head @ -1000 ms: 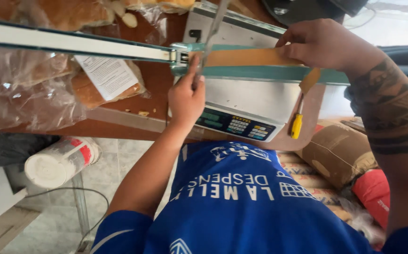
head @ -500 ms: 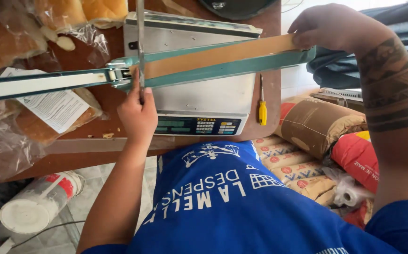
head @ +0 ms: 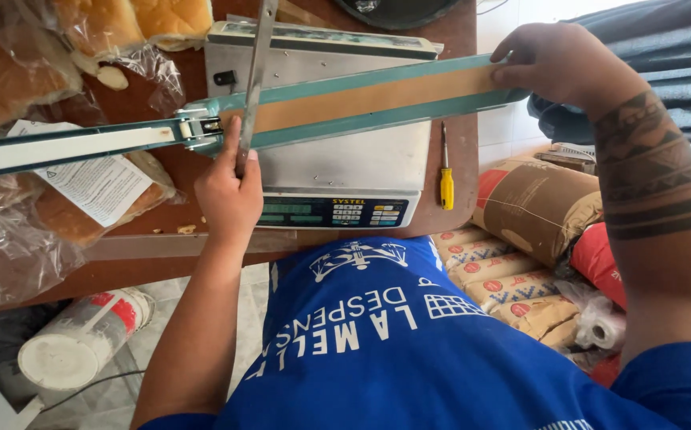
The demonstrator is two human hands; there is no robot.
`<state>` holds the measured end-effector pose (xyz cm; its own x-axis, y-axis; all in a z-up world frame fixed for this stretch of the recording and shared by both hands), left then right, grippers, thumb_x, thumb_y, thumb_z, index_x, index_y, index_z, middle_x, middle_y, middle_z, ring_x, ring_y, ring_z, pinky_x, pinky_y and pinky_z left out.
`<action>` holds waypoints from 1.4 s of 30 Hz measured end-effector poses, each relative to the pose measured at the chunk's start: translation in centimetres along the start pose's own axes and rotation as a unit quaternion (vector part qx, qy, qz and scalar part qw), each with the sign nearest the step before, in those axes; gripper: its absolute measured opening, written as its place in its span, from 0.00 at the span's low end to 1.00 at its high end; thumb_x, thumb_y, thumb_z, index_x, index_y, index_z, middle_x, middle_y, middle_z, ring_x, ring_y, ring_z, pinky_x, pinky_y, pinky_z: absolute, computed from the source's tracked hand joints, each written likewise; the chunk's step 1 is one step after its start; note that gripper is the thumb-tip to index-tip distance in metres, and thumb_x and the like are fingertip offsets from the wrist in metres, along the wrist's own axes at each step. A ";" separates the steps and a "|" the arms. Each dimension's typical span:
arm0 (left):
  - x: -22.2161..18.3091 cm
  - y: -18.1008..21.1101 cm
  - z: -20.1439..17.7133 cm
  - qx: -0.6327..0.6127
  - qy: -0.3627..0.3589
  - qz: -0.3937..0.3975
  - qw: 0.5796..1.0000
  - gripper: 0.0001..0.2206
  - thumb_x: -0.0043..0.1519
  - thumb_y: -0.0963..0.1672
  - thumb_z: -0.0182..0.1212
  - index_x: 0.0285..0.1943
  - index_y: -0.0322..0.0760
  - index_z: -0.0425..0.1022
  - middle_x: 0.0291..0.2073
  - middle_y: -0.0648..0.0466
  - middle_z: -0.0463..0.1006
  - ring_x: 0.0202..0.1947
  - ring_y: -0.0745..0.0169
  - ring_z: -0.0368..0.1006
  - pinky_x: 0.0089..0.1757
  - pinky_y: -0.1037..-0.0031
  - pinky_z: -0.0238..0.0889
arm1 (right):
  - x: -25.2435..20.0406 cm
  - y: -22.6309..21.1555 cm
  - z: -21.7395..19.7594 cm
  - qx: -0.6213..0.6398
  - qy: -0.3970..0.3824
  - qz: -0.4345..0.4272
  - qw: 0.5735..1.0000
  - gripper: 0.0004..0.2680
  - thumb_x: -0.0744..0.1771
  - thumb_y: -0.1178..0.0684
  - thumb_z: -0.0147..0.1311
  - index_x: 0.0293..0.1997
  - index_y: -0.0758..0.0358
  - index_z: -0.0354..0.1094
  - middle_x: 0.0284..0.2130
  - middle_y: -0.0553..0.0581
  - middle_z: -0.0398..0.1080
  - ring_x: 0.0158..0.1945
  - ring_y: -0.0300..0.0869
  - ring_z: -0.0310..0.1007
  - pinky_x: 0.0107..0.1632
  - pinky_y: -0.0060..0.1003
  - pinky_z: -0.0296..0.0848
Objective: Applying a protective strip to a bag sealer and adjusting it with a screwdriver
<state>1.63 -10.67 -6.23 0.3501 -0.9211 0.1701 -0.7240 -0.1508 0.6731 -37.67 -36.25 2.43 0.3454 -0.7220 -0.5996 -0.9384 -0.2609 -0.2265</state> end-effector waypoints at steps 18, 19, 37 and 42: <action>0.1 -0.2 0.1 0.013 0.009 0.007 1.000 0.23 0.67 0.41 0.64 0.72 0.49 0.71 0.25 0.52 0.77 0.23 0.57 0.68 0.31 0.65 0.65 | -0.6 1.0 0.9 -0.048 0.078 -0.018 0.996 0.15 0.67 0.45 0.63 0.56 0.62 0.75 0.43 0.64 0.79 0.45 0.59 0.76 0.49 0.53 0.69; 0.1 -0.1 0.0 0.013 0.010 0.007 1.000 0.23 0.67 0.41 0.64 0.72 0.49 0.71 0.25 0.52 0.77 0.23 0.57 0.68 0.31 0.65 0.65 | -0.8 0.8 0.7 -0.048 0.078 -0.018 0.996 0.15 0.67 0.45 0.63 0.56 0.62 0.75 0.43 0.64 0.79 0.45 0.59 0.76 0.49 0.53 0.69; -0.5 -0.3 0.5 0.047 0.029 0.042 0.998 0.24 0.67 0.40 0.66 0.74 0.46 0.70 0.28 0.53 0.80 0.23 0.55 0.69 0.30 0.63 0.66 | -6.0 -9.4 10.1 -0.107 0.317 -0.211 0.918 0.25 0.70 0.48 0.61 0.74 0.70 0.58 0.73 0.66 0.55 0.76 0.61 0.51 0.73 0.61 0.45; -0.6 -0.4 0.5 0.038 0.012 0.033 0.999 0.24 0.67 0.40 0.64 0.74 0.45 0.69 0.31 0.50 0.83 0.26 0.55 0.73 0.32 0.64 0.68 | -5.8 -9.0 10.0 -0.105 0.323 -0.207 0.918 0.26 0.69 0.50 0.62 0.75 0.67 0.57 0.73 0.66 0.56 0.76 0.60 0.52 0.73 0.61 0.44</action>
<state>1.43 -10.24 -6.91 0.3130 -0.9216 0.2297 -0.7886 -0.1174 0.6036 -31.13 -23.29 0.27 0.6606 -0.7441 0.0995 -0.7313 -0.6677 -0.1392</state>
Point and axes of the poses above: each hand's wrist, its own x-axis towards the middle knuckle, its own z-axis out of the palm, y = z × x, the point moved 5 cm from there along x, towards the middle knuckle
